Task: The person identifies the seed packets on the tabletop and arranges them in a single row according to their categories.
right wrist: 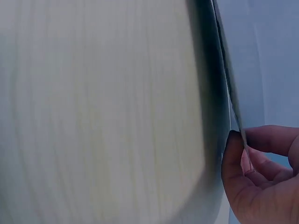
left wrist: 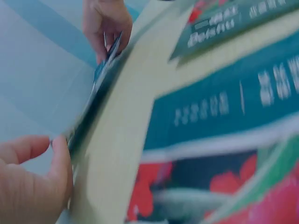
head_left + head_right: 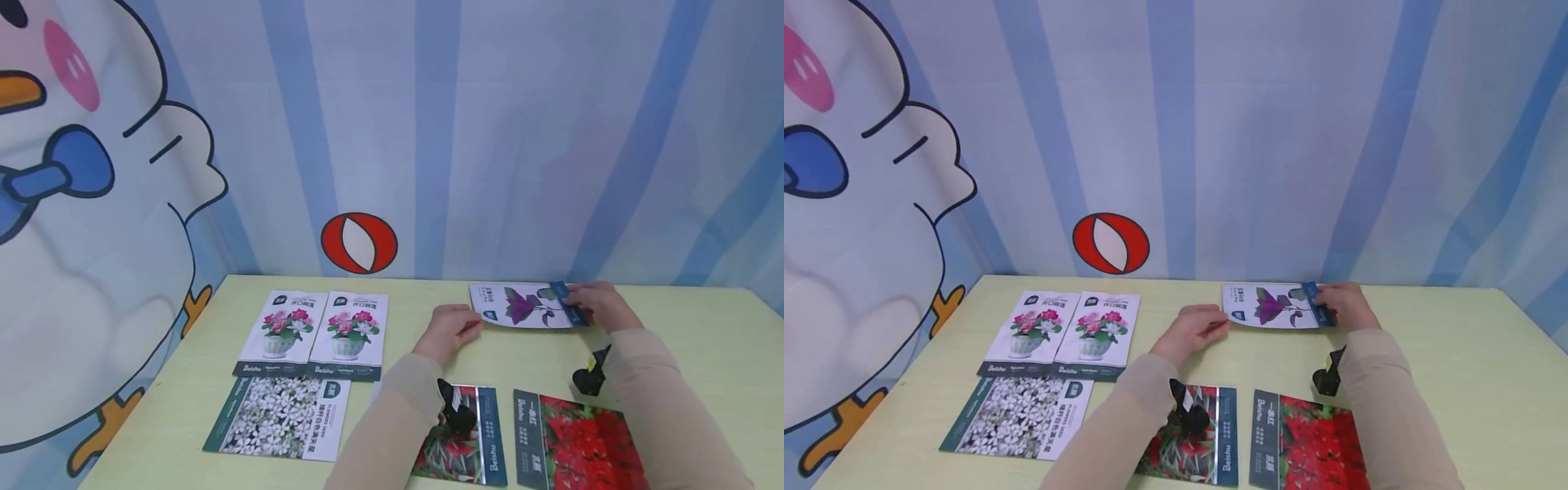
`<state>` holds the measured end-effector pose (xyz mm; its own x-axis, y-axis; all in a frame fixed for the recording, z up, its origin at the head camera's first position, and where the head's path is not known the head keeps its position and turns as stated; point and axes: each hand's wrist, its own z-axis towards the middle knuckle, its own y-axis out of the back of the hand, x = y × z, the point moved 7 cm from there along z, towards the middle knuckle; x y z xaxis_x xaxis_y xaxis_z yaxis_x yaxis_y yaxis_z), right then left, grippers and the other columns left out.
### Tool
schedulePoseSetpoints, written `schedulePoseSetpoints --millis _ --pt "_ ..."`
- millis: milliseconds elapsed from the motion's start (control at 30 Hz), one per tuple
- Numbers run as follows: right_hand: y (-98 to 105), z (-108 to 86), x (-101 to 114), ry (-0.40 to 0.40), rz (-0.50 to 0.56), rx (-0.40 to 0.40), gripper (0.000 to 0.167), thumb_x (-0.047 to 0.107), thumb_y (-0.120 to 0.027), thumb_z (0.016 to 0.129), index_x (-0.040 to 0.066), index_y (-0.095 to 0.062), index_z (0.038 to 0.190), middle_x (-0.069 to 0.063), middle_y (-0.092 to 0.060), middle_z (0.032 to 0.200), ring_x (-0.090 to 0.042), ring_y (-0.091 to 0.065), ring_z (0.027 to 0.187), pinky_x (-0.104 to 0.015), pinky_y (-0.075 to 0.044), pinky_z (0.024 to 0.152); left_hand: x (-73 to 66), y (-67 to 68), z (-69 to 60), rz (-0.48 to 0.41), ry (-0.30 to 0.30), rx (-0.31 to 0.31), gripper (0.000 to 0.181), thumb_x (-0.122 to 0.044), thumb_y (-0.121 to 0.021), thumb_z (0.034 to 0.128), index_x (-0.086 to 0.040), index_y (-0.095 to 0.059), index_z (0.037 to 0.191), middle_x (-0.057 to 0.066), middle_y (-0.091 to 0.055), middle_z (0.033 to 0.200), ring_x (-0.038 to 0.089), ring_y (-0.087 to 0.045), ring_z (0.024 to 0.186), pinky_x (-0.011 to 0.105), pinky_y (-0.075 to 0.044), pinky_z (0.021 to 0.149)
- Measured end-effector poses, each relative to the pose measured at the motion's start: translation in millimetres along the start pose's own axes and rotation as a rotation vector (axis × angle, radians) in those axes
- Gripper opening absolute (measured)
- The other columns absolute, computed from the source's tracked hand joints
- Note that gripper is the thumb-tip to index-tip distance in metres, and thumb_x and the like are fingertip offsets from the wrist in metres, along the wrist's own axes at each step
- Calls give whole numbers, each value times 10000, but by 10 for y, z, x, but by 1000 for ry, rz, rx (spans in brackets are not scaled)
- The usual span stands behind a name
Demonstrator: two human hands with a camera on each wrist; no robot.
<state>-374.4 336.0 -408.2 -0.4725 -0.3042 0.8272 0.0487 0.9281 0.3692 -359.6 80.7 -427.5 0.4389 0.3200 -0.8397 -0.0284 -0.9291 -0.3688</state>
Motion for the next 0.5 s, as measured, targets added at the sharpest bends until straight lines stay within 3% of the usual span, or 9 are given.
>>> schedulePoseSetpoints --millis 133,267,367,500 --pt "-81 -21 73 -19 104 47 617 -3 -481 910 3 -202 1460 -274 -289 1404 -145 -534 823 -261 -514 700 -40 37 -42 -75 -8 -81 267 112 -541 829 143 -581 1091 127 -560 816 158 -538 713 264 -529 777" --pt "-147 -71 133 -40 226 110 656 -36 -472 908 28 -149 1476 -259 -332 1351 -88 -565 646 -261 -543 675 -79 74 -66 -144 -10 -87 280 83 -505 851 160 -549 1117 129 -538 798 156 -523 708 296 -515 829" --pt "-241 -138 178 -44 283 174 709 -50 -488 896 39 -102 1484 -259 -324 1343 -96 -580 645 -267 -549 684 -105 109 -80 -204 -15 -87 294 91 -501 850 171 -528 1131 165 -542 871 163 -529 742 315 -500 869" --pt "-415 -252 245 -10 300 261 766 -62 -512 879 1 -40 1479 -236 -388 1249 -104 -596 682 -255 -548 682 -108 165 -34 -284 -36 -91 355 120 -492 834 169 -494 1185 259 -542 1094 234 -555 940 323 -490 893"
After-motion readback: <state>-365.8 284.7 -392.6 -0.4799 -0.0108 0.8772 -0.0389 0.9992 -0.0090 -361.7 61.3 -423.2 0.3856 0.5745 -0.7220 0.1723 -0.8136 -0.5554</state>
